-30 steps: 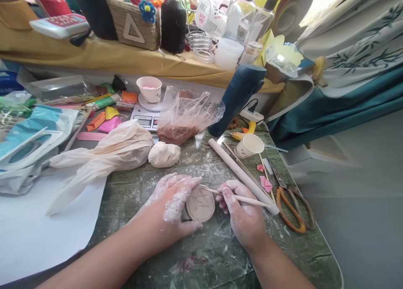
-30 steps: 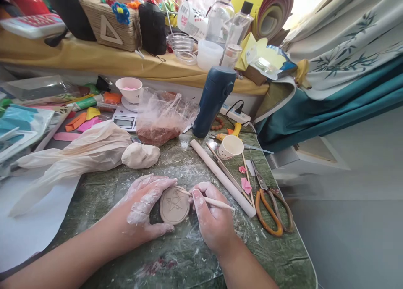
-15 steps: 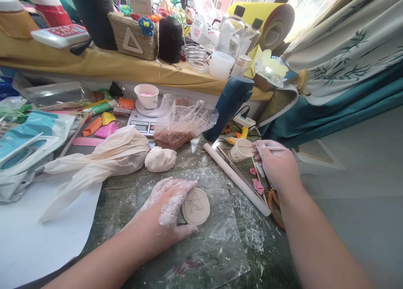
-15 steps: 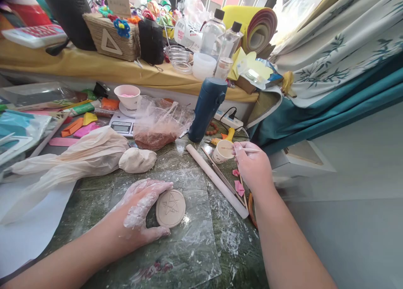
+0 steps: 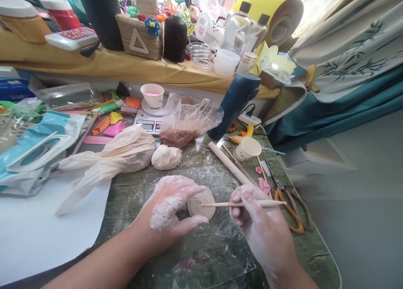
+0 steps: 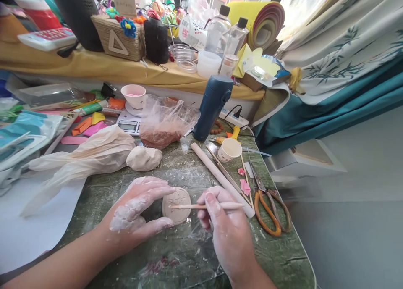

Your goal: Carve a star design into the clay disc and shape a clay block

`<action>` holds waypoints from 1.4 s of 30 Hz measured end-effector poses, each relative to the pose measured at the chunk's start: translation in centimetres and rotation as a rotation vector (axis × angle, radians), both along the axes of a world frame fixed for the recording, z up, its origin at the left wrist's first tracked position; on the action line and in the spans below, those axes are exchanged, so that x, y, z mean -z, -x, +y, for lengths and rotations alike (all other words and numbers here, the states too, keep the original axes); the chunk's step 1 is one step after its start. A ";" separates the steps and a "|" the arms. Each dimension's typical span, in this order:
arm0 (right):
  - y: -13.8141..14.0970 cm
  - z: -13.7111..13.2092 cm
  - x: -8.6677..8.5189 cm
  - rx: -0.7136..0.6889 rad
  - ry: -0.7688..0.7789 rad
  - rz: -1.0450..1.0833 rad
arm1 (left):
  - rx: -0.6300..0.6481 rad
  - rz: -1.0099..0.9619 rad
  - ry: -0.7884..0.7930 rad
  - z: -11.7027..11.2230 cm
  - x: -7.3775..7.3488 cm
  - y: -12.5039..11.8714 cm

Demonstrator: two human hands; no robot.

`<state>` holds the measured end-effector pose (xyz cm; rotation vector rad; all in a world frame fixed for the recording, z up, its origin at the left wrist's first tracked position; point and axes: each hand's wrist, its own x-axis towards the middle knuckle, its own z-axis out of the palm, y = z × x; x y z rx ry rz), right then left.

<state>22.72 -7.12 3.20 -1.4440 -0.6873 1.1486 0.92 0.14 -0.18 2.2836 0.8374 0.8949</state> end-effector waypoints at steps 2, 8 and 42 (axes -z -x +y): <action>1.0 -0.5 0.7 -0.038 0.005 0.047 | 0.047 -0.027 -0.021 0.0 -0.2 0.0; 0.2 0.2 -0.1 -0.028 -0.058 0.104 | 0.052 -0.062 0.044 0.2 -0.8 0.4; -3.3 2.1 4.6 0.258 -0.164 0.156 | -0.459 -0.022 -0.108 6.3 -1.3 2.5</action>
